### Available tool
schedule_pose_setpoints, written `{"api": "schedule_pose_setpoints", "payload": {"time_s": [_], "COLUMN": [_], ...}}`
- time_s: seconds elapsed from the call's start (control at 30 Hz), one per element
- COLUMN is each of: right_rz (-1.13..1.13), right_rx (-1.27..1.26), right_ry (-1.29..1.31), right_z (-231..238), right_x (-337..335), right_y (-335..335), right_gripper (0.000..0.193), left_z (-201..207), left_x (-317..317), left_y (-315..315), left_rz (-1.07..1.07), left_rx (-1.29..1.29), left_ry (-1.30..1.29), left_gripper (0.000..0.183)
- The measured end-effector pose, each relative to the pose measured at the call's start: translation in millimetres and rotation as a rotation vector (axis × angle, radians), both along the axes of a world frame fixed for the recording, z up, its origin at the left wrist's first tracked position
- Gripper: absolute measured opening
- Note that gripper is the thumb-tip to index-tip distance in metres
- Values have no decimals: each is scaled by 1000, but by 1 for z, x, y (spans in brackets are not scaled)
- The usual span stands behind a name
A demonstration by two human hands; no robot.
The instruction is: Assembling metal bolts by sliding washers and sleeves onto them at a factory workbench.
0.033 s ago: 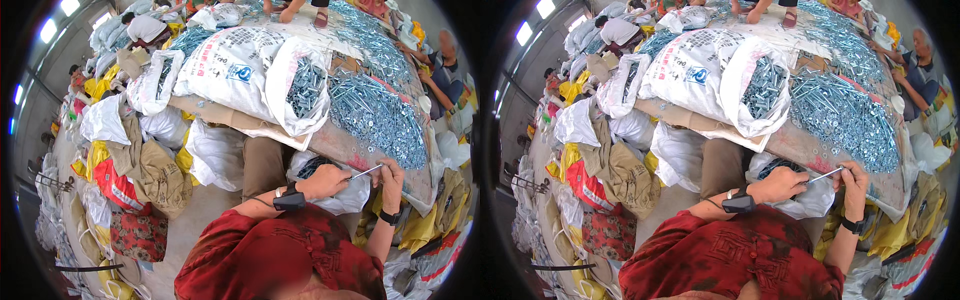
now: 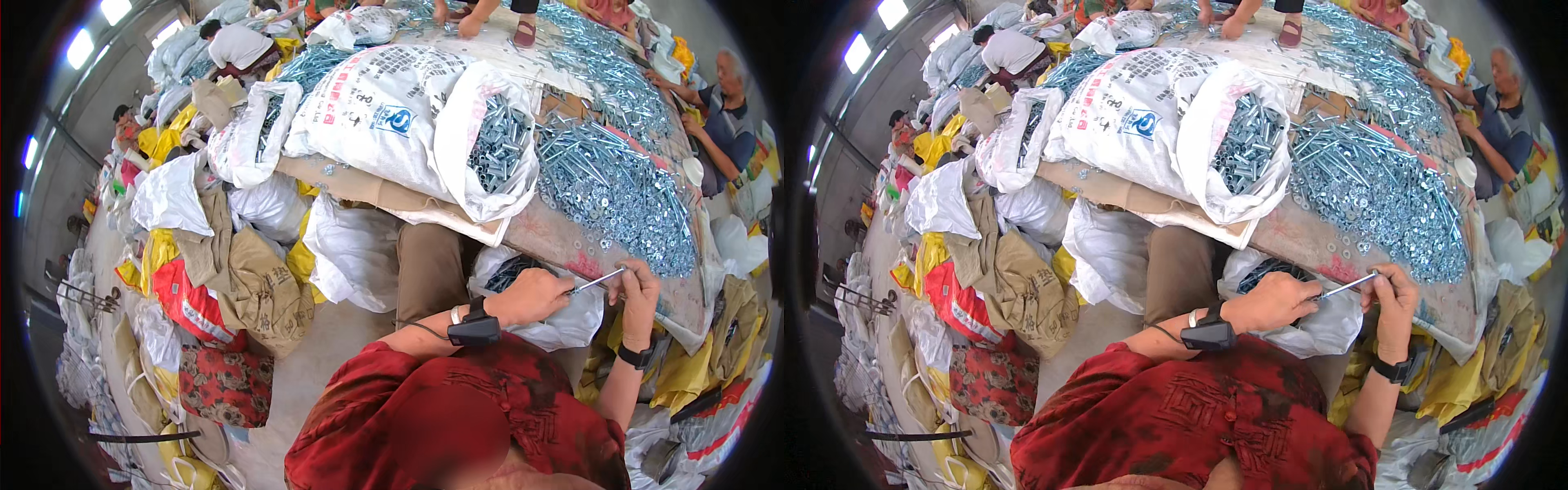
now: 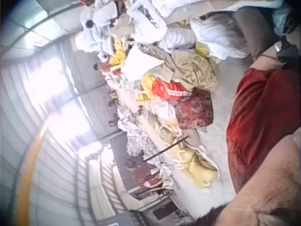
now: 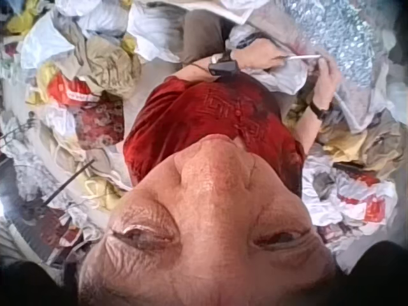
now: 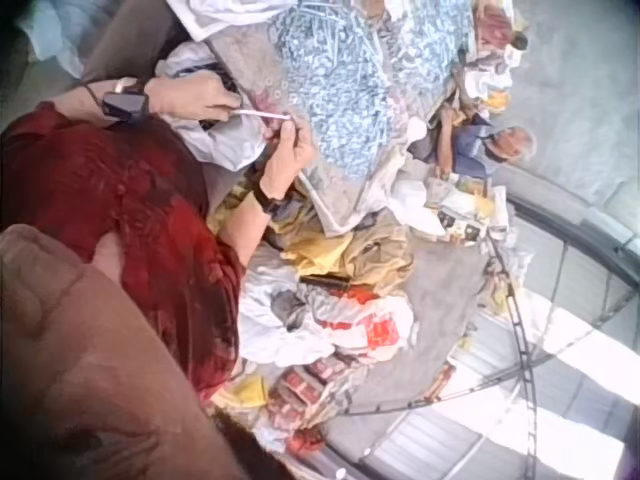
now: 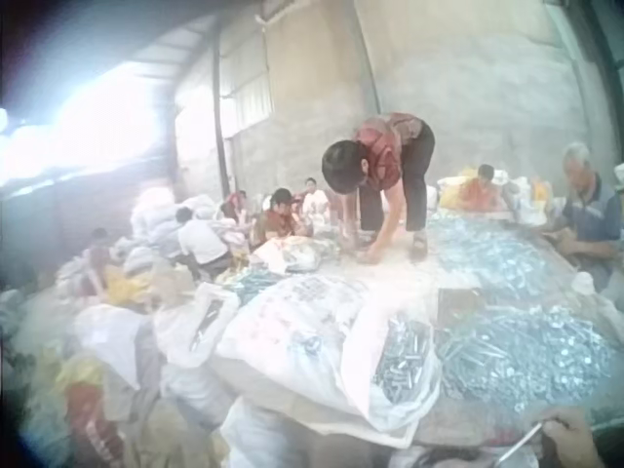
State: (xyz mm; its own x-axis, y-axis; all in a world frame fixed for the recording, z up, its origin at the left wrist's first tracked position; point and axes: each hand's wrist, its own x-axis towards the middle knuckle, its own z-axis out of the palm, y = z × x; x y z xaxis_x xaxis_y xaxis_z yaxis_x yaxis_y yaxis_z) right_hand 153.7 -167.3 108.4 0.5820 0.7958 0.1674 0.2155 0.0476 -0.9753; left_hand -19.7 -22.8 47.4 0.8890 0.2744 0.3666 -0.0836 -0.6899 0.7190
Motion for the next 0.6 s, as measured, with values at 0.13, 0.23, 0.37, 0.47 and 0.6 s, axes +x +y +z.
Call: {"api": "schedule_pose_setpoints", "payload": {"time_s": [0.13, 0.23, 0.37, 0.47, 0.6], "right_rz": [-87, 188, 290, 464, 224], "right_rx": [-8, -178, 90, 194, 243], "right_ry": [-47, 40, -58, 146, -7], "right_z": [3, 10, -17, -24, -25], "right_x": [-4, -4, -18, -35, -62], "right_y": [-12, -6, 24, 47, 48], "right_gripper": [7, 14, 22, 52, 76], "left_z": [1, 11, 26, 25, 8], "left_x": [2, 6, 0, 4, 9], "left_y": [-6, 2, 4, -6, 14], "left_rz": [57, 24, -26, -74, 325], "left_rx": [139, 83, -65, -48, -100], "left_ry": [-34, -127, -86, -33, -90], "left_gripper": [22, 21, 19, 17, 13]}}
